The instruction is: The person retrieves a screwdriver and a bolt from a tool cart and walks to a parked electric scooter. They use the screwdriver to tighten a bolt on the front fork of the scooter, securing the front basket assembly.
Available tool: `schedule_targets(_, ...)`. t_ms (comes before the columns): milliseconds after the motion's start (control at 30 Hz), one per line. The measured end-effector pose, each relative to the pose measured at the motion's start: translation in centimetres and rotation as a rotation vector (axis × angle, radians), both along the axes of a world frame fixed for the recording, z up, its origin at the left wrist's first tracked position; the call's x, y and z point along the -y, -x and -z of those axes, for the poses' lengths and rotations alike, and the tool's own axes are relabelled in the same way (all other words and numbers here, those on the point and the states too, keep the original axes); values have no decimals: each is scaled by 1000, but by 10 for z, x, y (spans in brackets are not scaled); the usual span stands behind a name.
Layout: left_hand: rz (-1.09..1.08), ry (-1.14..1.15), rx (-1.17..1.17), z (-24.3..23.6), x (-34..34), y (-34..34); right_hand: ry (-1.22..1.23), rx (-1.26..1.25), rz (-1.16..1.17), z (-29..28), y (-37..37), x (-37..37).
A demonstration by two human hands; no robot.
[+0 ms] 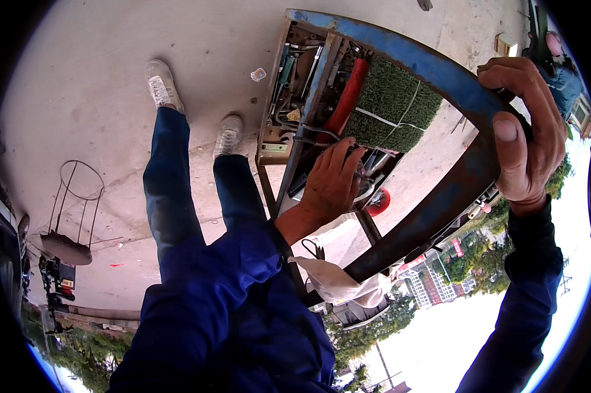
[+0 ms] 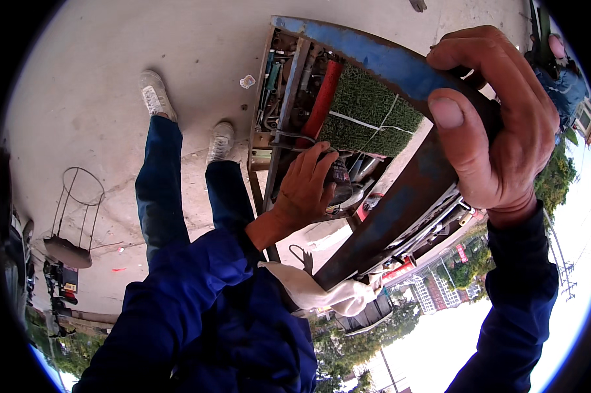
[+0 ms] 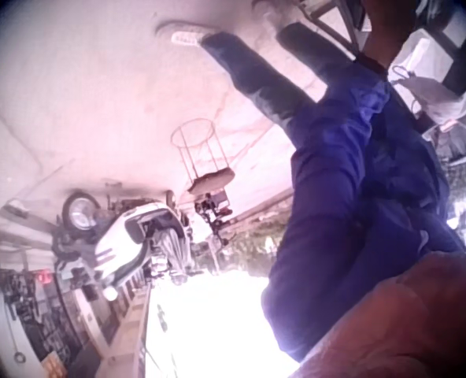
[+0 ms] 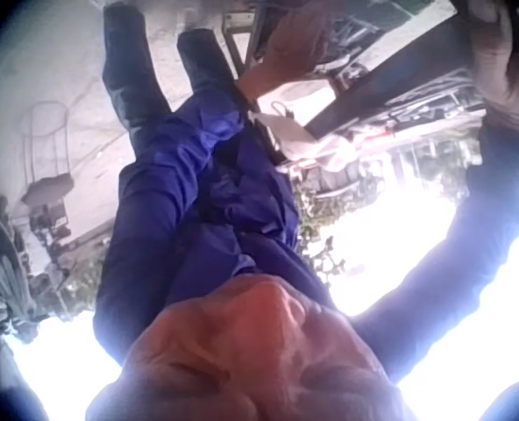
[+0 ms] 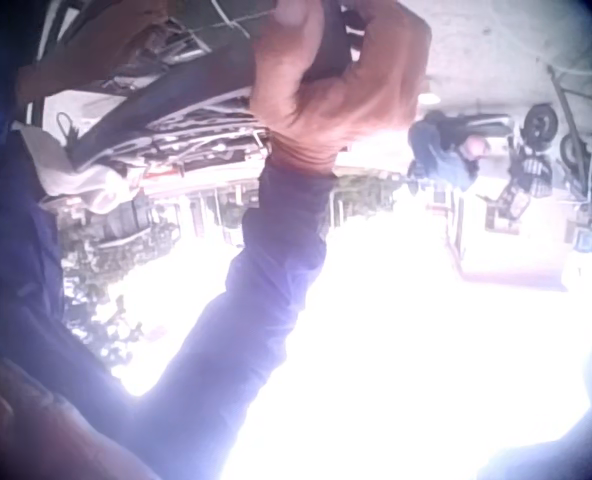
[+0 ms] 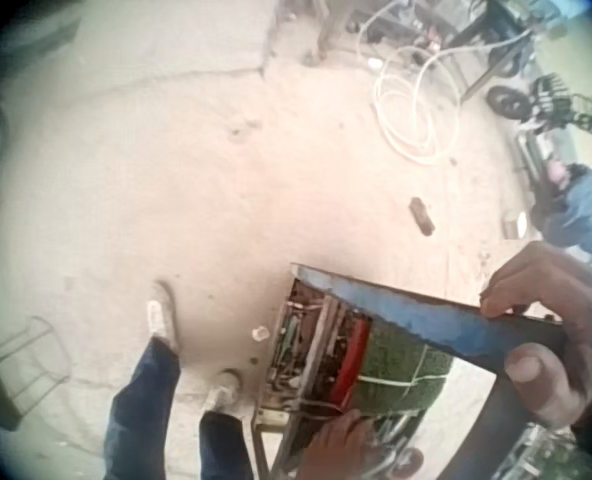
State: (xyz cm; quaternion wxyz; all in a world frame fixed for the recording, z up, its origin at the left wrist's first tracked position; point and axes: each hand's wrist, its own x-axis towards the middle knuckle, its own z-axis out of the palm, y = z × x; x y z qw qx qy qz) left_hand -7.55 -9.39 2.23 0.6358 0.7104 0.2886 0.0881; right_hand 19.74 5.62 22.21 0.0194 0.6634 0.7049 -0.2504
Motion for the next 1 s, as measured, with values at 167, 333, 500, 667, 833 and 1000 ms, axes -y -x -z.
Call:
schedule_targets(167, 137, 125, -143, -4, 44, 67, -8, -32, -25, 1, -7, -1)
schedule_targets(333, 270, 62, -311, 19, 51, 79, -76, -74, -69, 3, -14, 2)
schedule_targets(500, 494, -72, -423, 27, 66, 86, -92, -71, -65, 5, -14, 5)
schedule_targets(667, 624, -111, -467, 18, 101, 130, -103, -72, -64, 8, -16, 3)
schedule_targets(833, 639, -122, -442, 15, 113, 151, 25, 56, -57, -1, -19, 3)
schedule_targets(1000, 385, -78, -231, 9, 78, 113, 31, 65, -113, -2, -34, 12)
